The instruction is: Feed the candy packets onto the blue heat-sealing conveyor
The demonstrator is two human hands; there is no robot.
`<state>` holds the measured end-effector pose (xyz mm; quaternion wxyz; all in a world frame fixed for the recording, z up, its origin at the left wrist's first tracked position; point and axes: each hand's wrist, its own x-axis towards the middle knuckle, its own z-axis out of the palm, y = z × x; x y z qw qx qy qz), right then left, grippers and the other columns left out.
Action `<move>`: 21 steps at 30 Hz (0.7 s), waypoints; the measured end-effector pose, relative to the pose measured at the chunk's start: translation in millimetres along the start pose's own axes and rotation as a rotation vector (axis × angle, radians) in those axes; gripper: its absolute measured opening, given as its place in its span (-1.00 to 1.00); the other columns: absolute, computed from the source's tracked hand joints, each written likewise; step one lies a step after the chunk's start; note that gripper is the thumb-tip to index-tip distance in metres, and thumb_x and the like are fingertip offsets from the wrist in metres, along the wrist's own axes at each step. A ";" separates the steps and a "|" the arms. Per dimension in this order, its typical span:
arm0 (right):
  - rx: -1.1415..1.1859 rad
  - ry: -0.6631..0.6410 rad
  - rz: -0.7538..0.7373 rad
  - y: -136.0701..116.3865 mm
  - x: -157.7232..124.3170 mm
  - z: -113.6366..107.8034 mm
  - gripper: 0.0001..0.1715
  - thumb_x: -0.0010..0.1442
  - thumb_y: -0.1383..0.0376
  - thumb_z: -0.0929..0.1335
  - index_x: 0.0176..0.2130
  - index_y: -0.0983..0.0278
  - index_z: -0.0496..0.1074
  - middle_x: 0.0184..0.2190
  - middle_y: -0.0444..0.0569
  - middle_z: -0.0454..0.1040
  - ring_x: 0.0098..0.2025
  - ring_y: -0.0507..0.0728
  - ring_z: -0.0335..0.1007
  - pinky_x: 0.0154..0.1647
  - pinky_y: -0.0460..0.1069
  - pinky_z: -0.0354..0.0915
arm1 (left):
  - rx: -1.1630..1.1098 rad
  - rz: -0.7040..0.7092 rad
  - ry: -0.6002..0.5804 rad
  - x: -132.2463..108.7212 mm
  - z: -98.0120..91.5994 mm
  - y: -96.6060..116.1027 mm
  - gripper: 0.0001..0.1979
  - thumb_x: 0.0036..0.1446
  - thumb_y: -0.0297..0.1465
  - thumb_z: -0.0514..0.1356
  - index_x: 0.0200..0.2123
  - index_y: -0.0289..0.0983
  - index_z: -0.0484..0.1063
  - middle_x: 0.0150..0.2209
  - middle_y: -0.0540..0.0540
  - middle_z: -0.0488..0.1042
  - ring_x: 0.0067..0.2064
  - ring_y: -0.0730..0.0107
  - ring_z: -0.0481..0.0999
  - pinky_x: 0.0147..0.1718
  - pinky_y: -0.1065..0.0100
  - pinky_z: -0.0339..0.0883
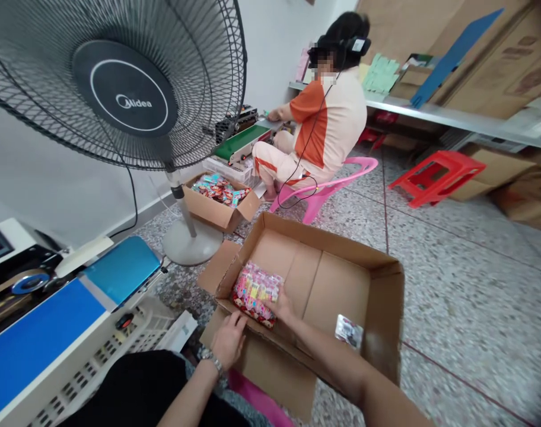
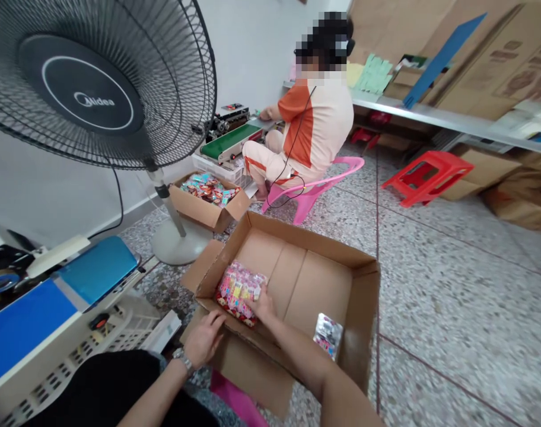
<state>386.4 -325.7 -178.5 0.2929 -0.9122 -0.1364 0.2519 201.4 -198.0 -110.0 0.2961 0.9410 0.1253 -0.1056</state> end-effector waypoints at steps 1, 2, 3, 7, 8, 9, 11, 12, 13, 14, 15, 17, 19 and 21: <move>0.004 0.005 -0.007 -1.2 -3.6 2.1 -0.17 -0.16 0.05 0.41 0.05 0.28 0.17 -0.19 0.15 0.46 -0.14 0.34 0.41 -0.15 0.18 0.31 | -0.004 -0.005 -0.003 -1.0 2.2 -2.2 -0.58 0.08 -0.49 -0.03 0.04 -0.24 0.26 0.07 -0.18 0.26 0.03 0.18 0.30 -0.01 0.21 0.25; 0.013 0.013 -0.017 -2.3 -6.4 4.2 -0.23 -0.15 0.05 0.40 0.01 0.29 0.21 -0.17 0.17 0.45 -0.11 0.33 0.39 -0.12 0.16 0.30 | -0.009 -0.005 -0.004 -1.5 3.9 -3.7 -0.57 0.09 -0.49 -0.04 0.05 -0.23 0.25 0.08 -0.18 0.25 0.03 0.18 0.29 -0.01 0.21 0.25; 0.027 0.022 -0.028 -3.2 -8.5 6.6 -0.29 -0.15 0.06 0.40 -0.03 0.29 0.23 -0.15 0.17 0.43 -0.09 0.33 0.37 -0.10 0.15 0.28 | -0.015 -0.001 -0.004 -1.5 5.3 -4.6 -0.56 0.09 -0.50 -0.05 0.06 -0.22 0.24 0.09 -0.17 0.24 0.04 0.19 0.28 0.00 0.21 0.24; 0.121 0.037 -0.062 -3.9 -7.7 20.8 -0.28 -0.14 0.00 0.38 -0.05 0.28 0.19 -0.20 0.08 0.45 -0.17 0.25 0.39 -0.14 0.11 0.31 | -0.028 -0.006 -0.010 0.1 6.7 -3.5 -0.54 0.10 -0.48 -0.04 0.10 -0.15 0.20 0.11 -0.14 0.20 0.06 0.21 0.26 0.01 0.20 0.23; 0.155 0.042 -0.062 -3.2 -5.8 25.2 -0.25 -0.15 -0.01 0.38 -0.03 0.26 0.16 -0.21 0.04 0.46 -0.19 0.23 0.40 -0.16 0.10 0.32 | -0.027 -0.012 -0.014 0.3 6.5 -2.8 -0.54 0.10 -0.48 -0.04 0.10 -0.15 0.20 0.12 -0.14 0.20 0.06 0.21 0.26 0.01 0.20 0.23; 0.187 0.049 -0.061 -2.5 -3.7 29.4 -0.24 -0.16 -0.01 0.38 -0.03 0.25 0.16 -0.23 0.00 0.46 -0.21 0.21 0.40 -0.17 0.09 0.33 | -0.024 -0.019 -0.018 0.4 6.3 -2.2 -0.55 0.10 -0.48 -0.05 0.09 -0.15 0.20 0.11 -0.14 0.20 0.06 0.21 0.25 0.01 0.20 0.24; 0.245 0.063 -0.057 -1.5 0.3 35.9 -0.29 -0.17 0.01 0.39 -0.07 0.24 0.19 -0.25 -0.03 0.47 -0.22 0.20 0.40 -0.17 0.08 0.33 | -0.015 -0.030 -0.021 0.3 5.5 -1.2 -0.56 0.11 -0.48 -0.05 0.08 -0.16 0.21 0.11 -0.15 0.21 0.06 0.20 0.25 0.00 0.20 0.24; 0.267 0.067 -0.055 -1.5 1.7 37.4 -0.32 -0.17 0.01 0.39 -0.10 0.25 0.21 -0.27 -0.03 0.47 -0.23 0.19 0.41 -0.18 0.08 0.34 | -0.009 -0.034 -0.021 0.1 4.9 -0.8 -0.56 0.10 -0.48 -0.06 0.07 -0.17 0.22 0.10 -0.15 0.21 0.06 0.20 0.25 0.00 0.21 0.25; 0.284 0.068 -0.053 -1.8 2.5 37.3 -0.35 -0.17 0.02 0.39 -0.13 0.26 0.23 -0.28 -0.02 0.48 -0.24 0.19 0.41 -0.19 0.08 0.34 | -0.003 -0.037 -0.021 -0.2 4.2 -0.4 -0.56 0.10 -0.49 -0.06 0.07 -0.18 0.22 0.11 -0.15 0.21 0.06 0.20 0.25 0.00 0.21 0.26; 0.299 0.071 -0.054 -2.4 2.7 35.4 -0.37 -0.17 0.02 0.39 -0.14 0.26 0.24 -0.28 -0.01 0.48 -0.25 0.19 0.41 -0.20 0.08 0.35 | 0.001 -0.038 -0.022 -0.6 3.4 -0.1 -0.55 0.09 -0.49 -0.05 0.07 -0.18 0.22 0.11 -0.14 0.21 0.06 0.19 0.24 -0.01 0.22 0.26; 0.314 0.076 -0.055 -3.0 2.4 31.8 -0.38 -0.16 0.03 0.39 -0.14 0.26 0.24 -0.27 -0.01 0.48 -0.25 0.19 0.42 -0.21 0.07 0.35 | 0.001 -0.038 -0.024 -1.0 2.6 0.2 -0.54 0.08 -0.50 -0.05 0.08 -0.18 0.21 0.11 -0.13 0.21 0.05 0.19 0.24 -0.01 0.22 0.27; 0.338 0.090 -0.063 -4.1 0.6 20.0 -0.39 -0.14 0.05 0.38 -0.12 0.25 0.23 -0.27 -0.02 0.49 -0.26 0.17 0.43 -0.22 0.07 0.37 | -0.010 -0.039 -0.028 -1.6 1.2 0.7 -0.53 0.08 -0.50 -0.04 0.09 -0.16 0.21 0.12 -0.11 0.21 0.06 0.19 0.24 -0.01 0.23 0.27; 0.348 0.103 -0.077 -4.5 -2.4 4.7 -0.39 -0.15 0.07 0.38 -0.11 0.24 0.22 -0.29 -0.04 0.49 -0.27 0.17 0.43 -0.22 0.08 0.37 | -0.043 -0.045 -0.025 -1.5 1.1 0.5 -0.53 0.07 -0.50 -0.03 0.08 -0.16 0.22 0.12 -0.11 0.22 0.06 0.20 0.25 0.01 0.23 0.26; 0.350 0.118 -0.094 -4.6 -6.5 -10.9 -0.39 -0.16 0.09 0.40 -0.12 0.24 0.23 -0.32 -0.05 0.50 -0.28 0.18 0.44 -0.20 0.10 0.37 | -0.118 -0.044 -0.002 0.1 2.4 -0.6 -0.54 0.05 -0.50 0.00 0.06 -0.17 0.25 0.11 -0.12 0.23 0.07 0.22 0.27 0.04 0.21 0.23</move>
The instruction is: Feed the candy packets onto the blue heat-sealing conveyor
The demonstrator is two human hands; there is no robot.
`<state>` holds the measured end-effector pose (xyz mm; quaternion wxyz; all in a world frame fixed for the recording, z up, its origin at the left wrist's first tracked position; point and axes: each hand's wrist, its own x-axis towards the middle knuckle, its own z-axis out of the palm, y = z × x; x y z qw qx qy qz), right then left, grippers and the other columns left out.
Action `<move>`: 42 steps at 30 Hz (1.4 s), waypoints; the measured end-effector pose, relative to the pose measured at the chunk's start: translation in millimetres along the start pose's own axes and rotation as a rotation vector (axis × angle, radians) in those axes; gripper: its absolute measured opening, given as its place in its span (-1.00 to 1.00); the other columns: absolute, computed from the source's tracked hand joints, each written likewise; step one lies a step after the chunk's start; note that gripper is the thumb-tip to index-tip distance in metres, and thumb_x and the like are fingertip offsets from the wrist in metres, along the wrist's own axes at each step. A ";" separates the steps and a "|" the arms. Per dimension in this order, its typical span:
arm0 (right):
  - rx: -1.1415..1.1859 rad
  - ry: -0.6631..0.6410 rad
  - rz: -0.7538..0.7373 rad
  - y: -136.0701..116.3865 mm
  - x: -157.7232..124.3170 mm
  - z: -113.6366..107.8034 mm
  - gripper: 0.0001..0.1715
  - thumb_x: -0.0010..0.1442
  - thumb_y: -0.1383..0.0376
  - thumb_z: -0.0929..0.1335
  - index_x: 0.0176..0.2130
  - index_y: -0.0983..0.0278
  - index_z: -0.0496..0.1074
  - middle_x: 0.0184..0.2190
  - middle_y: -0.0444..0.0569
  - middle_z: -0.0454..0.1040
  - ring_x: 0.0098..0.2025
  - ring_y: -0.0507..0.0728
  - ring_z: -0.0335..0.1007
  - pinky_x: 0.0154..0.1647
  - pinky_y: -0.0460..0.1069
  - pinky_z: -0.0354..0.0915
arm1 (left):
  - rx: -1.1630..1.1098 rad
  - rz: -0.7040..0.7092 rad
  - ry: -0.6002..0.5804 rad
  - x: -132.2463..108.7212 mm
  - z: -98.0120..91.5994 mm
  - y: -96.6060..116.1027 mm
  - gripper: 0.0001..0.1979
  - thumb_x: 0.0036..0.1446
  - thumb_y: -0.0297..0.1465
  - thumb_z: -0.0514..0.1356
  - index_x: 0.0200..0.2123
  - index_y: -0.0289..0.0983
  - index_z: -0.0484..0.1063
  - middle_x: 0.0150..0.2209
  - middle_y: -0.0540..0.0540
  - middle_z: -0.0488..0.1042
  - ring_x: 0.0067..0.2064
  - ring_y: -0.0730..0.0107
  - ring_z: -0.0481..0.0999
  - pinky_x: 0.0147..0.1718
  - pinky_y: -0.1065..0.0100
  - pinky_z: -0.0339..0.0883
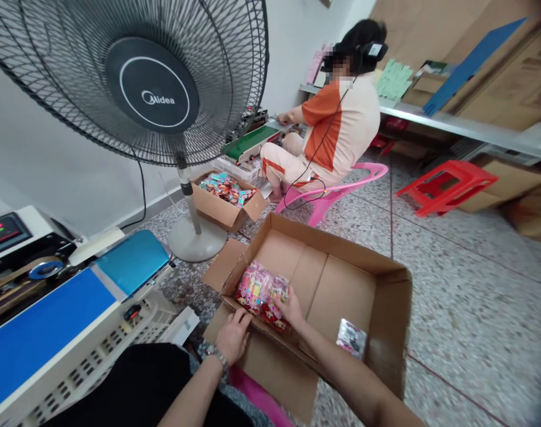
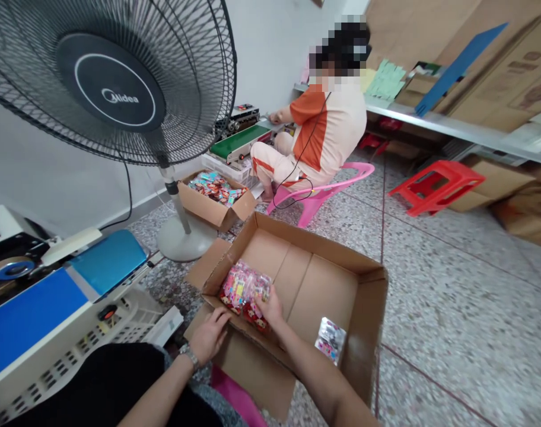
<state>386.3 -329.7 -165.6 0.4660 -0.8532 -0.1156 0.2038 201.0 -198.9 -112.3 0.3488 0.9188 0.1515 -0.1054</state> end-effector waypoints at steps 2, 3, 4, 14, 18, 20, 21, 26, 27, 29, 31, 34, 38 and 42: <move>0.002 0.012 -0.021 -6.3 -2.7 -12.9 -0.41 -0.15 0.09 0.40 -0.13 0.23 0.24 -0.32 -0.03 0.50 -0.27 0.19 0.44 -0.19 0.12 0.37 | -0.138 0.023 0.057 3.6 1.5 -1.5 -0.54 0.01 -0.50 0.05 0.04 -0.20 0.28 0.09 -0.15 0.25 0.06 0.24 0.30 0.07 0.21 0.20; 0.004 0.013 -0.035 -9.9 -4.1 -18.4 -0.42 -0.14 0.08 0.40 -0.13 0.23 0.23 -0.31 -0.02 0.50 -0.27 0.20 0.43 -0.18 0.12 0.37 | -0.225 0.039 0.096 6.2 1.9 -1.8 -0.54 0.00 -0.51 0.06 0.03 -0.21 0.29 0.08 -0.16 0.27 0.06 0.25 0.31 0.07 0.21 0.20; 0.009 0.008 -0.055 -14.2 -5.2 -23.3 -0.43 -0.12 0.08 0.39 -0.13 0.24 0.23 -0.29 0.00 0.50 -0.26 0.20 0.43 -0.17 0.13 0.36 | -0.325 0.044 0.135 9.2 1.7 -1.6 -0.54 -0.01 -0.51 0.07 0.02 -0.23 0.30 0.06 -0.18 0.30 0.03 0.26 0.34 0.05 0.21 0.22; 0.058 -0.001 -0.210 -83.0 -0.4 -58.9 -0.40 -0.13 0.09 0.43 -0.13 0.24 0.21 -0.22 0.01 0.48 -0.20 0.21 0.43 -0.10 0.14 0.36 | -0.727 -0.039 0.281 45.0 -13.8 25.5 -0.72 -0.04 -0.38 0.16 -0.19 -0.22 0.47 -0.22 -0.12 0.54 -0.22 0.27 0.50 -0.27 0.34 0.37; 0.086 -0.081 -0.272 -105.5 4.8 -65.6 -0.40 -0.11 0.12 0.44 -0.12 0.24 0.20 -0.24 -0.03 0.47 -0.22 0.18 0.44 -0.13 0.10 0.37 | -0.769 -0.077 0.271 48.9 -16.6 29.8 -0.70 -0.08 -0.31 0.21 -0.21 -0.22 0.48 -0.40 -0.06 0.55 -0.42 0.32 0.51 -0.44 0.39 0.35; 0.073 -0.104 -0.310 -120.1 5.9 -69.6 -0.42 -0.10 0.13 0.44 -0.12 0.24 0.21 -0.27 -0.05 0.47 -0.25 0.16 0.44 -0.16 0.08 0.37 | -0.782 -0.110 0.256 48.1 -21.1 31.0 -0.66 -0.07 -0.27 0.20 -0.19 -0.26 0.46 -0.46 -0.06 0.53 -0.54 0.37 0.46 -0.53 0.41 0.31; 0.062 -0.114 -0.328 -129.2 5.7 -72.0 -0.43 -0.10 0.14 0.44 -0.12 0.24 0.21 -0.28 -0.06 0.47 -0.26 0.15 0.43 -0.17 0.08 0.36 | -0.785 -0.126 0.246 47.0 -25.1 31.8 -0.63 -0.05 -0.25 0.18 -0.16 -0.29 0.44 -0.46 -0.07 0.53 -0.59 0.40 0.43 -0.57 0.40 0.29; 0.069 -0.321 -0.394 -188.9 -1.2 -78.9 -0.45 -0.09 0.18 0.44 -0.12 0.24 0.23 -0.24 -0.07 0.45 -0.22 0.12 0.40 -0.16 0.05 0.35 | -0.799 -0.084 0.481 34.7 -65.5 38.5 -0.40 -0.05 -0.25 0.21 0.08 -0.33 0.24 -0.02 -0.26 0.41 -0.22 0.28 0.50 -0.26 0.29 0.39; 0.084 -0.410 -0.406 -201.1 -2.8 -76.2 -0.44 -0.09 0.19 0.44 -0.11 0.25 0.23 -0.23 -0.07 0.45 -0.21 0.11 0.39 -0.16 0.03 0.34 | -0.811 -0.040 0.550 30.8 -76.4 40.0 -0.30 -0.09 -0.26 0.26 0.13 -0.32 0.17 0.09 -0.28 0.31 -0.03 0.20 0.43 -0.11 0.24 0.34; 0.113 -0.604 -0.428 -222.8 -5.3 -63.4 -0.42 -0.08 0.19 0.44 -0.08 0.25 0.24 -0.21 -0.08 0.43 -0.22 0.09 0.37 -0.20 0.00 0.34 | -0.895 0.066 0.578 21.9 -97.6 42.2 -0.10 -0.18 -0.28 0.34 0.21 -0.28 0.02 0.21 -0.28 0.15 0.17 0.11 0.22 0.09 0.18 0.19; 0.148 -0.762 -0.446 -239.7 -7.6 -41.1 -0.39 -0.08 0.18 0.44 -0.06 0.26 0.23 -0.23 -0.09 0.43 -0.24 0.08 0.36 -0.23 -0.02 0.33 | -1.059 0.141 0.500 11.5 -115.6 41.5 -0.05 -0.21 -0.31 0.38 0.23 -0.26 -0.01 0.19 -0.26 0.20 0.18 0.08 0.23 0.12 0.14 0.16; 0.193 -0.836 -0.509 -258.0 -13.4 2.9 -0.38 -0.07 0.21 0.44 -0.03 0.26 0.22 -0.21 -0.07 0.43 -0.23 0.09 0.36 -0.20 0.00 0.34 | -1.338 0.141 0.471 -6.8 -133.9 31.4 -0.26 -0.17 -0.33 0.37 0.10 -0.29 0.19 0.02 -0.24 0.41 0.02 0.09 0.42 0.01 0.13 0.29; 0.182 -0.686 -0.678 -274.8 -29.2 59.5 -0.15 -0.08 0.27 0.43 0.15 0.21 0.07 0.01 0.03 0.30 -0.04 0.16 0.31 0.00 0.09 0.30 | -1.511 0.053 0.713 -35.5 -148.8 3.8 -0.40 -0.21 -0.38 0.39 -0.04 -0.31 0.32 -0.13 -0.20 0.52 -0.15 0.15 0.51 -0.12 0.16 0.37; 0.124 -0.541 -0.693 -284.4 -47.7 104.9 -0.10 -0.09 0.18 0.44 0.17 0.17 0.05 0.01 0.08 0.25 -0.05 0.19 0.31 -0.14 0.07 0.38 | -1.487 -0.019 0.974 -64.8 -165.3 -27.2 -0.41 -0.22 -0.38 0.40 -0.06 -0.27 0.34 -0.17 -0.16 0.53 -0.22 0.24 0.52 -0.19 0.23 0.39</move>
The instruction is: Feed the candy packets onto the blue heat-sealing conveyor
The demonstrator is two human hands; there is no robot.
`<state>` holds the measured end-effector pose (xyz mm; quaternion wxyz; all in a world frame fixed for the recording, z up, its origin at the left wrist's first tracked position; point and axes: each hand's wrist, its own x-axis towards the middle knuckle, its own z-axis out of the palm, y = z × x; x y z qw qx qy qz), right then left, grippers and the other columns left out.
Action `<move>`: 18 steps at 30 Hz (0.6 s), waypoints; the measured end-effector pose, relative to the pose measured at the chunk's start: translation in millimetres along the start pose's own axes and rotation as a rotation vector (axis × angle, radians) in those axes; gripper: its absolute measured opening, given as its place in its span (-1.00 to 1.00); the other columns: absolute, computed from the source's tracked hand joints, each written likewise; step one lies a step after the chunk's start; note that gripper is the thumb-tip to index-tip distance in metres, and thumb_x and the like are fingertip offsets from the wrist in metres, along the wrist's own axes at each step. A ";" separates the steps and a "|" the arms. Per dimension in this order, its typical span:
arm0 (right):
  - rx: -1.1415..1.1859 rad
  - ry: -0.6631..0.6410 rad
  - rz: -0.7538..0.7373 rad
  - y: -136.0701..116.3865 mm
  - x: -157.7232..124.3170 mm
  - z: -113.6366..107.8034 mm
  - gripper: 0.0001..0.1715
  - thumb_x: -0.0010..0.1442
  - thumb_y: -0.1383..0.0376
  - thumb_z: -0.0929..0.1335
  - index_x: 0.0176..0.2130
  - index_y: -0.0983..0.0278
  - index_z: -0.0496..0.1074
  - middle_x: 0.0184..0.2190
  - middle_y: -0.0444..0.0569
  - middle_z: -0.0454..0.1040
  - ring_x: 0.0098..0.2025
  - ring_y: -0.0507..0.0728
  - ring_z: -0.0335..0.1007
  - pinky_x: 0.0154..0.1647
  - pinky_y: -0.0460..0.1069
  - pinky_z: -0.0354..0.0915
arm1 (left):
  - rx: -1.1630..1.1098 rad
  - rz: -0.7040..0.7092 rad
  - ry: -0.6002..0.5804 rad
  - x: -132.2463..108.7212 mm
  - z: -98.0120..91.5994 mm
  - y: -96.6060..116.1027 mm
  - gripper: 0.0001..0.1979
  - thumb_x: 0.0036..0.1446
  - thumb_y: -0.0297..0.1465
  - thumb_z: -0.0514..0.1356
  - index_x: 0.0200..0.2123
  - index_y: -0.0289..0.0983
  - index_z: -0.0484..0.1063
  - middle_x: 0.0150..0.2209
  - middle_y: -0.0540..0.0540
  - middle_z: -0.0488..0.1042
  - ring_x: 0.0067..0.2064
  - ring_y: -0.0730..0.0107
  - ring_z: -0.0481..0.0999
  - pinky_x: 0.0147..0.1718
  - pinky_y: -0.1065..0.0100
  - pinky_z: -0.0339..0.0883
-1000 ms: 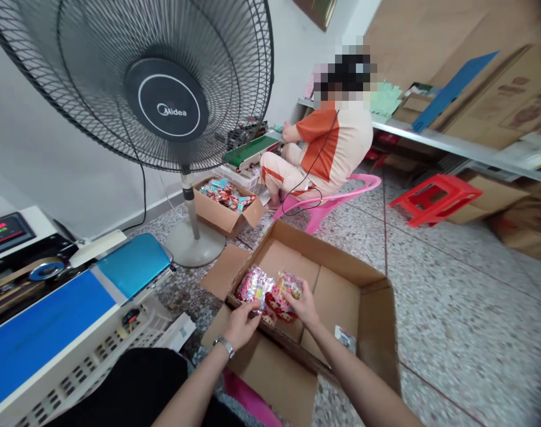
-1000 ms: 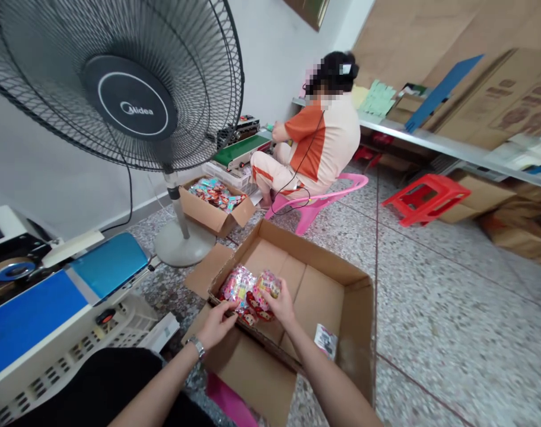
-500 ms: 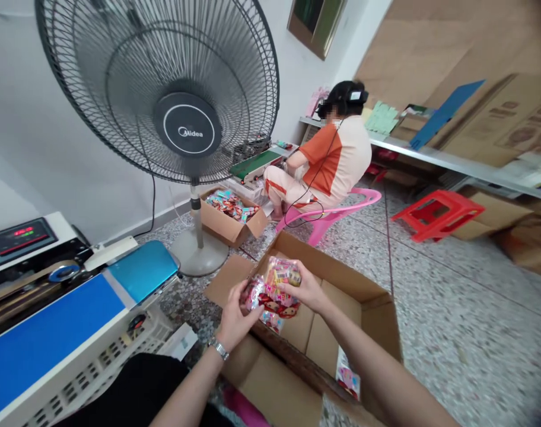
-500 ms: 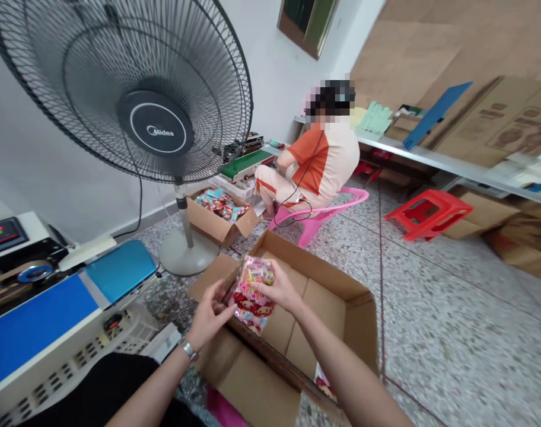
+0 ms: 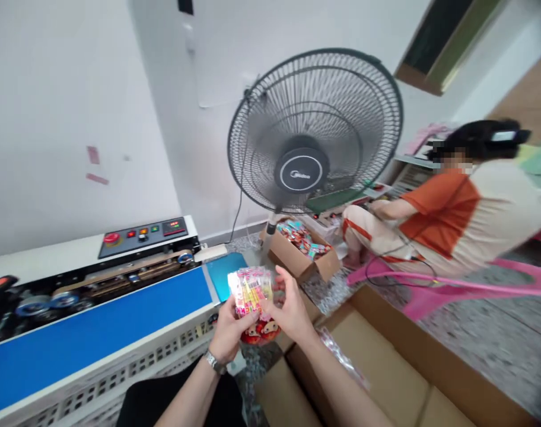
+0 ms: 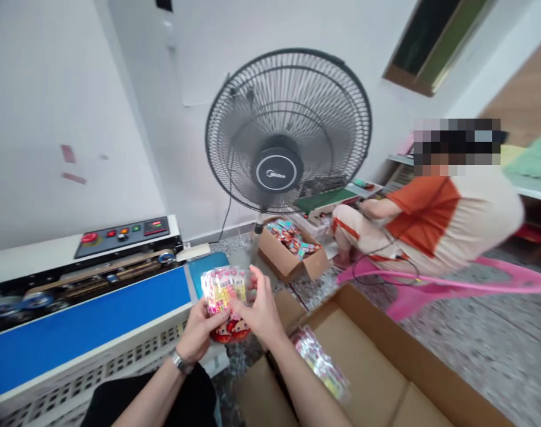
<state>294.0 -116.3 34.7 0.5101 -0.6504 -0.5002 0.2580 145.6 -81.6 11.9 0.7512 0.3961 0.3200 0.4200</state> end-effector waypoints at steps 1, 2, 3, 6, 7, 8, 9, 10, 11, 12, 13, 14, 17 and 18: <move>-0.002 -0.018 0.011 -0.9 3.4 11.0 -0.15 -0.08 0.17 0.43 0.15 0.17 0.09 -0.04 0.06 0.29 -0.10 0.18 0.34 -0.17 0.07 0.39 | 0.017 0.027 0.038 2.1 -8.5 6.3 -0.42 -0.22 -0.37 0.40 -0.07 -0.28 0.35 -0.17 -0.15 0.53 -0.23 0.25 0.52 -0.20 0.25 0.39; 0.008 -0.047 0.015 -1.9 7.1 21.7 -0.20 -0.08 0.16 0.43 0.11 0.17 0.14 -0.09 0.04 0.33 -0.14 0.18 0.36 -0.18 0.08 0.39 | 0.032 0.052 0.067 4.3 -16.6 12.4 -0.43 -0.23 -0.37 0.40 -0.09 -0.29 0.35 -0.17 -0.15 0.54 -0.23 0.25 0.52 -0.21 0.26 0.40; 0.031 -0.081 0.015 -3.2 11.1 32.2 -0.27 -0.06 0.16 0.42 0.08 0.18 0.17 -0.14 0.01 0.37 -0.18 0.17 0.37 -0.17 0.09 0.39 | 0.044 0.073 0.086 6.4 -24.1 18.3 -0.44 -0.23 -0.37 0.40 -0.10 -0.29 0.35 -0.17 -0.16 0.54 -0.23 0.25 0.52 -0.21 0.27 0.40; 0.118 -0.136 0.004 -10.2 24.6 60.9 -0.44 0.06 0.14 0.35 0.04 0.19 0.21 -0.21 -0.02 0.42 -0.23 0.14 0.41 -0.17 0.07 0.38 | 0.041 0.117 0.108 12.1 -44.5 34.3 -0.43 -0.25 -0.36 0.41 -0.11 -0.31 0.34 -0.15 -0.19 0.53 -0.21 0.23 0.52 -0.21 0.27 0.41; 0.131 -0.141 -0.001 -13.3 29.1 69.3 -0.46 0.09 0.13 0.33 0.04 0.19 0.20 -0.21 -0.02 0.43 -0.25 0.14 0.42 -0.19 0.06 0.38 | 0.033 0.128 0.115 13.8 -50.8 38.9 -0.43 -0.24 -0.36 0.41 -0.11 -0.32 0.34 -0.14 -0.20 0.53 -0.20 0.22 0.52 -0.20 0.26 0.41; 0.138 -0.147 -0.009 -16.2 33.4 77.1 -0.47 0.11 0.13 0.31 0.05 0.19 0.19 -0.22 -0.02 0.43 -0.26 0.13 0.43 -0.21 0.05 0.38 | 0.026 0.140 0.127 15.4 -56.9 42.9 -0.44 -0.24 -0.36 0.41 -0.10 -0.32 0.34 -0.14 -0.20 0.53 -0.20 0.22 0.52 -0.20 0.26 0.41; 0.145 -0.157 -0.016 -18.8 37.4 84.5 -0.48 0.12 0.12 0.30 0.06 0.19 0.18 -0.22 -0.01 0.44 -0.27 0.13 0.43 -0.23 0.03 0.38 | 0.019 0.152 0.142 16.8 -62.9 46.3 -0.44 -0.22 -0.36 0.40 -0.10 -0.31 0.35 -0.13 -0.20 0.52 -0.19 0.21 0.52 -0.19 0.25 0.40; 0.155 -0.163 -0.026 -20.9 40.8 91.3 -0.49 0.13 0.12 0.30 0.04 0.19 0.18 -0.22 -0.02 0.44 -0.26 0.12 0.43 -0.23 0.02 0.37 | 0.012 0.164 0.165 18.0 -68.8 49.1 -0.45 -0.21 -0.36 0.39 -0.09 -0.30 0.35 -0.12 -0.20 0.52 -0.18 0.22 0.52 -0.18 0.25 0.40; 0.165 -0.162 -0.041 -22.2 43.6 97.9 -0.53 0.13 0.13 0.30 0.01 0.20 0.19 -0.22 -0.02 0.44 -0.24 0.12 0.42 -0.21 0.01 0.36 | 0.008 0.176 0.193 18.8 -74.5 51.2 -0.45 -0.20 -0.35 0.39 -0.08 -0.29 0.35 -0.12 -0.19 0.52 -0.18 0.22 0.52 -0.17 0.24 0.39; 0.175 -0.159 -0.063 -22.7 45.7 104.2 -0.58 0.12 0.14 0.31 -0.04 0.20 0.21 -0.21 -0.03 0.43 -0.20 0.12 0.40 -0.17 0.00 0.35 | 0.012 0.190 0.227 19.3 -79.9 52.7 -0.45 -0.19 -0.35 0.38 -0.08 -0.29 0.35 -0.12 -0.19 0.52 -0.18 0.23 0.52 -0.16 0.24 0.39; 0.184 -0.158 -0.086 -22.6 46.9 110.3 -0.65 0.12 0.15 0.31 -0.10 0.21 0.23 -0.20 -0.03 0.42 -0.15 0.11 0.38 -0.13 -0.01 0.33 | 0.021 0.207 0.261 19.3 -84.9 53.7 -0.45 -0.19 -0.34 0.38 -0.08 -0.29 0.35 -0.12 -0.18 0.52 -0.18 0.23 0.52 -0.17 0.25 0.39; 0.188 -0.163 -0.105 -22.1 47.2 116.3 -0.71 0.11 0.17 0.32 -0.16 0.21 0.25 -0.19 -0.04 0.40 -0.12 0.11 0.35 -0.10 -0.02 0.31 | 0.035 0.223 0.292 18.8 -89.4 54.1 -0.45 -0.19 -0.34 0.38 -0.08 -0.29 0.35 -0.13 -0.18 0.52 -0.18 0.24 0.52 -0.17 0.26 0.39; 0.232 -0.169 -0.069 -19.4 42.9 133.8 -0.78 0.09 0.17 0.33 -0.26 0.21 0.27 -0.25 -0.09 0.36 -0.17 0.08 0.31 -0.16 -0.05 0.30 | 0.086 0.252 0.341 16.0 -98.7 53.6 -0.45 -0.20 -0.34 0.38 -0.09 -0.30 0.33 -0.13 -0.18 0.52 -0.18 0.24 0.52 -0.18 0.28 0.39; 0.269 -0.149 -0.030 -18.6 40.3 139.1 -0.77 0.09 0.16 0.34 -0.28 0.21 0.26 -0.29 -0.10 0.34 -0.22 0.07 0.31 -0.20 -0.06 0.30 | 0.092 0.253 0.345 15.0 -100.7 53.1 -0.45 -0.20 -0.34 0.38 -0.09 -0.31 0.33 -0.13 -0.18 0.52 -0.18 0.24 0.51 -0.18 0.28 0.39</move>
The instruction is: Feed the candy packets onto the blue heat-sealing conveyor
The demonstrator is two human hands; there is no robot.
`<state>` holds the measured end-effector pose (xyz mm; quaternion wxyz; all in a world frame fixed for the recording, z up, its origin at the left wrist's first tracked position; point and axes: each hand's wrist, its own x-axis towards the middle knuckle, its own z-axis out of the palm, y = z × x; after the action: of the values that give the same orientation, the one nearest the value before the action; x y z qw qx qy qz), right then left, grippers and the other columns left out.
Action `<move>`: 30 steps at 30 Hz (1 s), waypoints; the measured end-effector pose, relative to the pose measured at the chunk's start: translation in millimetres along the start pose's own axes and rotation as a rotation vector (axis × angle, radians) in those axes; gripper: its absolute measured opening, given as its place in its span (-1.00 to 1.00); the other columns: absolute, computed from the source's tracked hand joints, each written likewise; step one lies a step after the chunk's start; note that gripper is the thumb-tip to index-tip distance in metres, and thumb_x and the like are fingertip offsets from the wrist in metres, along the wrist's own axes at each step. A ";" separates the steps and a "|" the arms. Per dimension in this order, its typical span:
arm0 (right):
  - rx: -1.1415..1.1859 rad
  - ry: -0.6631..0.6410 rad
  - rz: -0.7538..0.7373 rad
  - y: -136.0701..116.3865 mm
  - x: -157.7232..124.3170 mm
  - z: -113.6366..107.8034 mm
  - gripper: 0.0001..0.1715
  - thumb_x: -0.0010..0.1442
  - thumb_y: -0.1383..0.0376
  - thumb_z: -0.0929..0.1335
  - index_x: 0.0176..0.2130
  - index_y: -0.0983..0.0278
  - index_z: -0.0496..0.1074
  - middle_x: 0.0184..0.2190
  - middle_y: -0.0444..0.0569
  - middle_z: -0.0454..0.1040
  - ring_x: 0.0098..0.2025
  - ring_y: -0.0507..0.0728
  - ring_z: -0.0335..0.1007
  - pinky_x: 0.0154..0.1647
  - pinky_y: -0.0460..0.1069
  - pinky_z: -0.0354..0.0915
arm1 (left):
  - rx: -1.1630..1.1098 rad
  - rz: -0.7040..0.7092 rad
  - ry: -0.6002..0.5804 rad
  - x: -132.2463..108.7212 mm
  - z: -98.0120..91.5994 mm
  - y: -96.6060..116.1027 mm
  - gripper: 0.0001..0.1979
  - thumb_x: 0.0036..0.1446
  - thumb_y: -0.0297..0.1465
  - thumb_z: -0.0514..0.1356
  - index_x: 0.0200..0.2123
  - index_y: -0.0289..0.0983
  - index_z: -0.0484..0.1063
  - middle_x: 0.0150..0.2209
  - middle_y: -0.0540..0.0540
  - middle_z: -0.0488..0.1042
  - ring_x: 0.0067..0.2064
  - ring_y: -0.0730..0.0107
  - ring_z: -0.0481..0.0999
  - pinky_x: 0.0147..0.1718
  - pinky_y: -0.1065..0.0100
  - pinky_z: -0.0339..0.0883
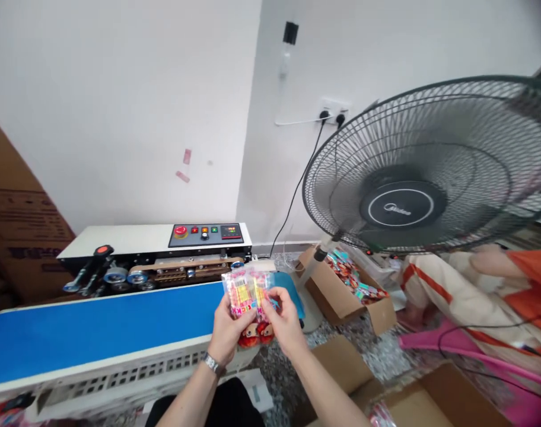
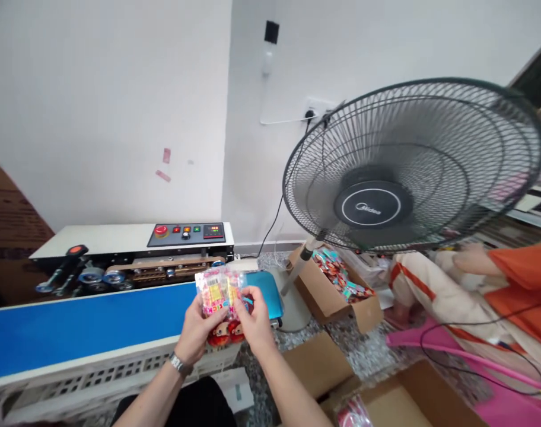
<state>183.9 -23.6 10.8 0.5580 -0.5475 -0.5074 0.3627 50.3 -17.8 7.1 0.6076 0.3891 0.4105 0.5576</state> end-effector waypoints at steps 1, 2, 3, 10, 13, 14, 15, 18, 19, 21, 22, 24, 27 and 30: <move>0.045 0.033 0.031 1.9 -2.2 4.8 -0.76 0.08 0.15 0.34 -0.28 0.21 0.25 -0.32 -0.12 0.32 -0.26 0.06 0.30 -0.22 -0.06 0.30 | 0.001 -0.003 0.004 -0.4 -1.7 -0.6 -0.44 -0.21 -0.34 0.38 -0.10 -0.31 0.32 -0.13 -0.18 0.51 -0.18 0.24 0.51 -0.18 0.27 0.39; 0.092 0.060 0.056 3.6 -4.3 8.7 -0.75 0.08 0.14 0.34 -0.29 0.20 0.24 -0.34 -0.13 0.31 -0.29 0.05 0.29 -0.24 -0.06 0.30 | 0.001 -0.006 0.011 -0.6 -3.2 -1.2 -0.44 -0.22 -0.34 0.39 -0.10 -0.31 0.32 -0.13 -0.18 0.51 -0.18 0.23 0.51 -0.18 0.27 0.39; 0.130 0.073 0.070 5.1 -6.1 11.5 -0.75 0.07 0.14 0.34 -0.29 0.20 0.24 -0.34 -0.13 0.30 -0.29 0.05 0.28 -0.24 -0.06 0.31 | 0.000 -0.007 0.019 -0.5 -4.6 -1.9 -0.44 -0.22 -0.34 0.39 -0.11 -0.31 0.32 -0.14 -0.18 0.51 -0.19 0.23 0.51 -0.19 0.27 0.39; 0.028 -0.023 0.002 -6.1 6.2 -5.4 -0.49 -0.03 0.17 0.42 -0.10 0.18 0.22 -0.21 -0.04 0.34 -0.23 0.09 0.34 -0.21 0.00 0.36 | 0.098 0.052 -0.001 3.6 -17.2 -0.8 -0.47 -0.23 -0.39 0.38 -0.12 -0.32 0.34 -0.17 -0.16 0.51 -0.21 0.25 0.50 -0.21 0.31 0.38; -0.088 -0.206 -0.081 -30.0 18.5 -18.7 -0.32 0.02 0.21 0.39 0.09 0.15 0.10 -0.29 -0.08 0.35 -0.32 0.06 0.34 -0.31 -0.02 0.36 | 0.168 0.064 -0.039 3.3 -21.2 2.8 -0.48 -0.21 -0.39 0.36 -0.12 -0.32 0.34 -0.18 -0.15 0.51 -0.21 0.24 0.50 -0.23 0.32 0.38; -0.188 -0.267 -0.132 -38.8 21.6 -21.8 -0.40 0.04 0.21 0.38 0.06 0.15 0.17 -0.29 -0.08 0.34 -0.32 0.06 0.34 -0.30 -0.02 0.35 | 0.169 0.062 -0.043 2.8 -22.1 3.9 -0.48 -0.21 -0.38 0.36 -0.11 -0.32 0.34 -0.18 -0.14 0.51 -0.21 0.24 0.50 -0.23 0.32 0.38; -0.304 -0.316 -0.187 -47.0 23.9 -24.2 -0.54 0.06 0.22 0.37 -0.02 0.16 0.27 -0.29 -0.07 0.34 -0.31 0.06 0.33 -0.28 -0.02 0.33 | 0.162 0.061 -0.044 2.4 -22.7 4.6 -0.48 -0.20 -0.38 0.36 -0.11 -0.32 0.33 -0.18 -0.14 0.51 -0.21 0.24 0.50 -0.24 0.32 0.38; -0.548 -0.377 -0.291 -62.8 26.9 -27.2 -0.72 0.09 0.25 0.33 -0.13 0.18 0.38 -0.30 -0.06 0.35 -0.31 0.07 0.32 -0.25 -0.01 0.30 | 0.172 0.077 -0.039 1.2 -24.3 5.0 -0.49 -0.20 -0.38 0.36 -0.12 -0.32 0.34 -0.18 -0.14 0.51 -0.22 0.25 0.49 -0.25 0.32 0.38; -0.581 -0.397 -0.299 -64.9 27.0 -27.2 -0.68 0.10 0.27 0.33 -0.09 0.17 0.37 -0.32 -0.07 0.35 -0.33 0.07 0.31 -0.26 -0.01 0.30 | 0.188 0.088 -0.041 0.9 -24.7 4.6 -0.50 -0.20 -0.38 0.36 -0.12 -0.32 0.35 -0.19 -0.14 0.51 -0.23 0.25 0.49 -0.24 0.32 0.38; -0.626 -0.444 -0.309 -65.9 27.0 -26.9 -0.54 0.10 0.29 0.32 0.03 0.14 0.30 -0.35 -0.09 0.36 -0.35 0.06 0.31 -0.28 -0.02 0.29 | 0.202 0.105 -0.045 0.5 -25.3 3.4 -0.50 -0.20 -0.39 0.36 -0.12 -0.31 0.35 -0.18 -0.13 0.51 -0.22 0.25 0.48 -0.23 0.32 0.37; -0.656 -0.464 -0.317 -65.9 27.0 -26.7 -0.50 0.11 0.30 0.31 0.07 0.13 0.28 -0.37 -0.10 0.36 -0.36 0.06 0.31 -0.29 -0.03 0.28 | 0.194 0.108 -0.044 0.4 -25.3 2.8 -0.50 -0.20 -0.39 0.36 -0.12 -0.31 0.35 -0.18 -0.13 0.51 -0.21 0.26 0.48 -0.22 0.32 0.37; -0.721 -0.492 -0.329 -66.4 27.1 -26.2 -0.50 0.13 0.29 0.29 0.09 0.13 0.28 -0.39 -0.09 0.37 -0.38 0.06 0.30 -0.32 -0.04 0.26 | 0.155 0.099 -0.035 0.3 -25.0 1.9 -0.49 -0.20 -0.38 0.36 -0.11 -0.30 0.35 -0.17 -0.12 0.50 -0.21 0.26 0.48 -0.22 0.31 0.37; -0.775 -0.517 -0.324 -70.5 27.4 -24.8 -0.54 0.15 0.30 0.27 0.07 0.15 0.31 -0.38 -0.07 0.39 -0.41 0.06 0.29 -0.33 -0.03 0.26 | 0.113 0.087 -0.015 0.3 -24.1 2.0 -0.49 -0.21 -0.39 0.37 -0.13 -0.31 0.35 -0.20 -0.12 0.51 -0.24 0.27 0.49 -0.25 0.32 0.38; -0.717 -0.533 -0.306 -75.5 27.8 -22.8 -0.59 0.14 0.31 0.28 0.02 0.16 0.35 -0.26 -0.04 0.45 -0.36 0.06 0.33 -0.26 -0.02 0.28 | 0.105 0.094 0.014 0.0 -23.3 2.9 -0.50 -0.23 -0.41 0.38 -0.14 -0.32 0.37 -0.21 -0.13 0.52 -0.25 0.26 0.49 -0.26 0.33 0.38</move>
<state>200.6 -12.8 92.0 0.2312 -0.5125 -0.8009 0.2061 27.6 -17.2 1.4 0.5564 0.4353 0.4247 0.5661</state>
